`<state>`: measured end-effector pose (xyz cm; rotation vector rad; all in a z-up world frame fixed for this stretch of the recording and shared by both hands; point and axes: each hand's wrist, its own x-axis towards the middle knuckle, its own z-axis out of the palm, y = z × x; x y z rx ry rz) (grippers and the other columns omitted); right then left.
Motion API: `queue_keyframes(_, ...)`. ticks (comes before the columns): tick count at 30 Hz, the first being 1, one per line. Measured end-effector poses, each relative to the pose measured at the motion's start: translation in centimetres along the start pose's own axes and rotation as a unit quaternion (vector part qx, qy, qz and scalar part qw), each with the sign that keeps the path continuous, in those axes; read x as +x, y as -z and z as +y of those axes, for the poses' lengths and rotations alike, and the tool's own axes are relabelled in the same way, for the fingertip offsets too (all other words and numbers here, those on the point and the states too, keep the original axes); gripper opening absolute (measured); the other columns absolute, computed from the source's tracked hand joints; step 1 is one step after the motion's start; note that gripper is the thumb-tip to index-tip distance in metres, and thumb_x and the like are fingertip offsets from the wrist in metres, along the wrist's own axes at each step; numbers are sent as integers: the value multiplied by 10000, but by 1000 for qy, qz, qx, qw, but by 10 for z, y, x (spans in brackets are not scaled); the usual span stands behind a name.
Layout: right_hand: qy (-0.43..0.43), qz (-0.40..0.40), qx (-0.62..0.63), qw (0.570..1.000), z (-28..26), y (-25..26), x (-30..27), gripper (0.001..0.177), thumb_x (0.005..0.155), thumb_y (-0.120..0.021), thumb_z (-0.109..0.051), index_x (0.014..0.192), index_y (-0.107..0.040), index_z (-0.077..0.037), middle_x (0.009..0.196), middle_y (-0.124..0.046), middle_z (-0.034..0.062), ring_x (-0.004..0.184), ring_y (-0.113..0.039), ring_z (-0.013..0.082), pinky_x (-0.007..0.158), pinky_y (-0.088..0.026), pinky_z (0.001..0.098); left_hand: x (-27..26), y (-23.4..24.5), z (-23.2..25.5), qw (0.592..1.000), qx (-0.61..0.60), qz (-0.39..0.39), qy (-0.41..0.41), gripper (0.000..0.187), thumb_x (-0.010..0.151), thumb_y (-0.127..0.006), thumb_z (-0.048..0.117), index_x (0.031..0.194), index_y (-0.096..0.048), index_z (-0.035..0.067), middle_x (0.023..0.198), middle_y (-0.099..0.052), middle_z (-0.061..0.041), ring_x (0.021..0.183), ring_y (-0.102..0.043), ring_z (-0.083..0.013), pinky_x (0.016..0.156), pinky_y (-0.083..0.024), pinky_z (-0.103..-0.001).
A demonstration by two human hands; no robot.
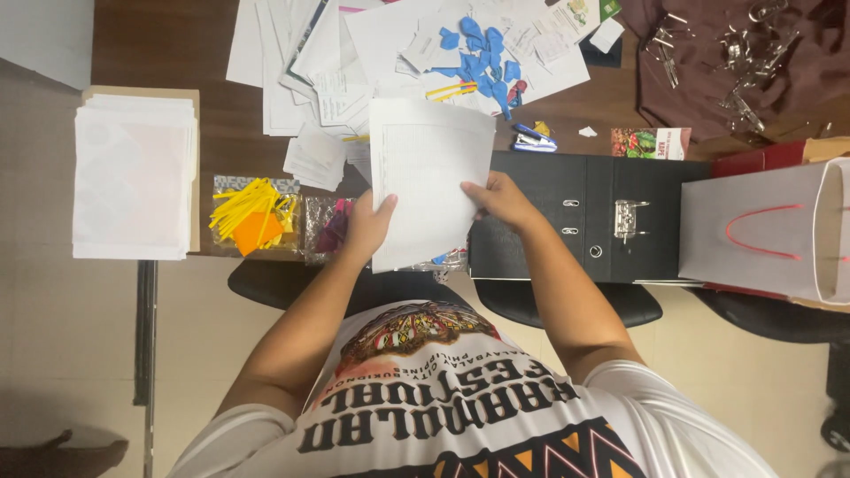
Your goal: The person organizes and staples sheets of paper at a cluttered desk. They gather loose papers, align them, and use a blue stapler to fasten them together. The person then places the stapled stack onto a pile of completed papers.
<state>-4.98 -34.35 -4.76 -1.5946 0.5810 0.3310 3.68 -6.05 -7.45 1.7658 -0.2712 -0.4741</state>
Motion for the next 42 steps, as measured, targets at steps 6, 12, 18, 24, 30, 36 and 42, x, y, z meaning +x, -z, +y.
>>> queue_keyframes(6,67,-4,25,997,-7,-3,21,290,905,-740,-145,1141,-693,17,1029,-771,101,884,-725,137,799,-580,283,14,-2,10,999,28,18,40,305,974,-668,209,1164,-674,-30,1018,-764,-127,918,-722,-180,815,-555,-338)
queue_keyframes(12,98,67,178,977,15,-8,63,228,970,-696,-76,1163,-680,44,1086,-759,125,922,-709,151,833,-571,296,61,-6,5,999,-12,22,41,267,983,-663,175,1172,-683,-13,997,-763,-129,901,-698,-167,790,-553,-321)
queue_keyframes(18,93,178,211,957,12,6,96,277,967,-674,-62,1212,-597,42,1139,-735,153,982,-712,173,878,-567,299,173,-6,-72,990,-6,58,-131,190,1047,-668,124,1141,-703,-37,1026,-769,-110,951,-737,-159,856,-577,-306)
queue_keyframes(24,50,219,209,952,13,34,118,263,982,-671,-62,1207,-598,54,1144,-729,170,982,-705,191,888,-564,315,282,-11,-84,975,-80,118,171,275,952,-688,183,1160,-684,4,878,-705,-151,748,-669,-271,663,-554,-426)
queue_keyframes(30,55,221,213,950,14,45,127,272,978,-653,-46,1233,-600,32,1184,-725,150,1023,-697,180,922,-548,311,348,-32,-151,941,190,262,104,344,821,-838,277,1016,-722,19,912,-759,-156,884,-742,-309,813,-570,-395)
queue_keyframes(36,50,214,234,947,32,44,127,275,982,-656,-24,1246,-603,33,1189,-724,143,1031,-686,179,926,-543,311,354,-34,-100,934,172,254,185,462,727,-915,296,979,-676,-10,955,-725,-155,905,-720,-303,797,-567,-389)
queue_keyframes(42,67,209,245,944,40,44,120,275,982,-658,-21,1244,-600,39,1188,-723,138,1031,-691,168,932,-541,299,351,-33,-39,934,198,289,70,186,817,-824,188,873,-658,125,832,-746,-64,786,-723,-294,675,-533,-421)
